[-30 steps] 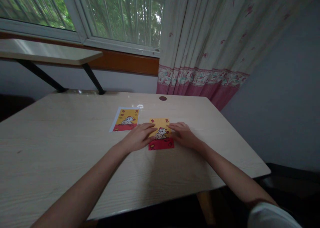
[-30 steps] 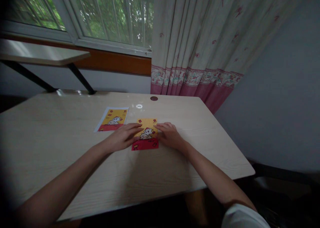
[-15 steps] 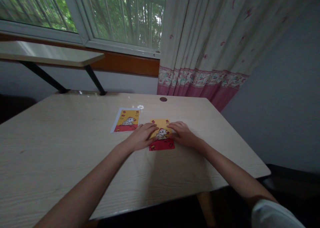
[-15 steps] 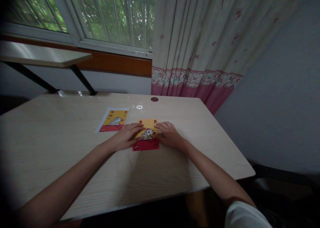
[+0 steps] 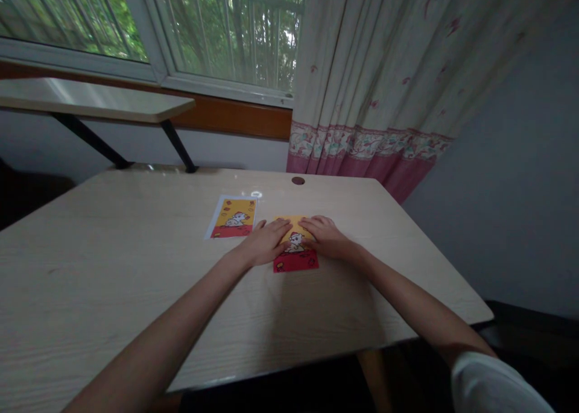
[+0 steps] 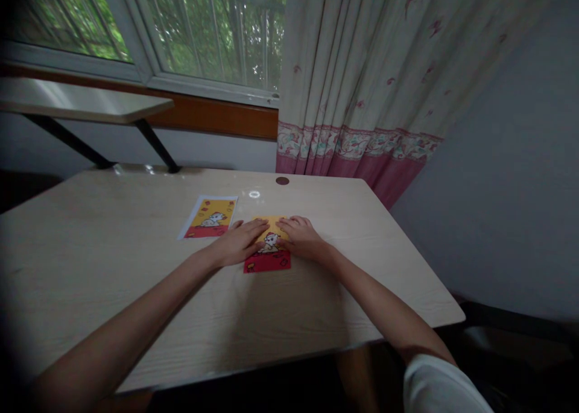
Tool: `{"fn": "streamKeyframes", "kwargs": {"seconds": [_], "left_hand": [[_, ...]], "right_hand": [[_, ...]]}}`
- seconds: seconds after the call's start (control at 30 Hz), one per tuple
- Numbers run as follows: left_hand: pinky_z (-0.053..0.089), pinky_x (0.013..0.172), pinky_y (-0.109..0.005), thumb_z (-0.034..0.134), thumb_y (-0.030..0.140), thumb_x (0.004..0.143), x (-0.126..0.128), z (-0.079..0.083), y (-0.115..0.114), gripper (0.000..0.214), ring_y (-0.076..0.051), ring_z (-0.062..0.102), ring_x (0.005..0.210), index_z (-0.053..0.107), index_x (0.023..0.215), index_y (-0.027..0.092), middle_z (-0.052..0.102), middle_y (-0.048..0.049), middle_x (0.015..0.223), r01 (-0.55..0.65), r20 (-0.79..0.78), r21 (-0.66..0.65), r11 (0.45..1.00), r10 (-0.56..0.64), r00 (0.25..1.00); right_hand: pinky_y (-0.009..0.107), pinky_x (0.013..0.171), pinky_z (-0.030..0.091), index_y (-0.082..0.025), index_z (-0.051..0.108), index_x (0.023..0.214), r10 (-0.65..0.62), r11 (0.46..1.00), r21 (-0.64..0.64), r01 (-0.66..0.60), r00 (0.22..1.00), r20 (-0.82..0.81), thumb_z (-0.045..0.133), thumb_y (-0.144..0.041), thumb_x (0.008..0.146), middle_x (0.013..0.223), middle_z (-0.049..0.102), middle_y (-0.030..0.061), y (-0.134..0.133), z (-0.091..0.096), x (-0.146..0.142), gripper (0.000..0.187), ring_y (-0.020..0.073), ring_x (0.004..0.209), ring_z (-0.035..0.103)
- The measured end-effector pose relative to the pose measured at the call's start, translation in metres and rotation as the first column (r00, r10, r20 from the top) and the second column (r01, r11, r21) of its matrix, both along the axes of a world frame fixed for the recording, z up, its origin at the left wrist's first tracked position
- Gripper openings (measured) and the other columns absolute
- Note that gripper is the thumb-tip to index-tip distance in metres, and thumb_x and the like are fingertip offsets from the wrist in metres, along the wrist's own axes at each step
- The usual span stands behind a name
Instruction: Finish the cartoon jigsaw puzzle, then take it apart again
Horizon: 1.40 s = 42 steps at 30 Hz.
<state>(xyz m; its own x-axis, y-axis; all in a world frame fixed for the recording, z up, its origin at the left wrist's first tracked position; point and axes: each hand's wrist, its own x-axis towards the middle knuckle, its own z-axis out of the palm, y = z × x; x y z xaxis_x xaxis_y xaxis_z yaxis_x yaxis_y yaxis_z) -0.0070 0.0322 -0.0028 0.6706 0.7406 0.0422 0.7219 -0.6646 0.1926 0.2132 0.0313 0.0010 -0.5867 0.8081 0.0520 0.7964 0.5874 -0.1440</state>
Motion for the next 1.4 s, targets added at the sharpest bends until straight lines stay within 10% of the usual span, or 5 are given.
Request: {"fn": "streamKeyframes", "kwargs": {"seconds": [0.67,1.13,1.4], "left_hand": [[0.033,0.098,-0.045,0.040,0.043,0.087,-0.038,0.000,-0.036,0.046,-0.027,0.038,0.122,0.042,0.127,0.019,0.043,-0.0126,0.133,0.057,0.057,0.150,0.987,-0.066,0.996],[0.041,0.088,-0.041,0.039,0.040,0.086,-0.072,0.004,-0.025,0.036,-0.025,0.052,0.101,0.061,0.104,0.018,0.058,-0.0098,0.108,-0.203,0.195,0.239,0.950,0.157,0.968],[0.043,0.084,-0.040,0.038,0.041,0.086,-0.072,0.004,-0.024,0.036,-0.025,0.054,0.098,0.063,0.100,0.019,0.059,-0.0093,0.106,-0.268,0.231,0.276,0.923,0.207,0.951]], "right_hand": [[0.040,0.101,0.024,-0.017,0.039,0.131,-0.017,1.000,0.015,0.018,0.996,-0.082,0.043,-0.051,0.083,0.136,0.038,0.0109,-0.034,0.002,0.017,0.059,0.0235,0.121,0.034],[0.038,0.093,0.031,-0.018,0.044,0.126,-0.247,0.961,0.116,0.252,0.967,-0.058,0.039,-0.046,0.086,0.125,0.049,0.0106,-0.034,-0.002,-0.071,0.049,0.0242,0.111,0.043],[0.040,0.096,0.030,-0.019,0.042,0.128,-0.309,0.950,0.056,0.308,0.951,0.012,0.039,-0.040,0.086,0.131,0.045,0.0082,-0.035,0.004,-0.009,0.047,0.0240,0.117,0.040]]}}
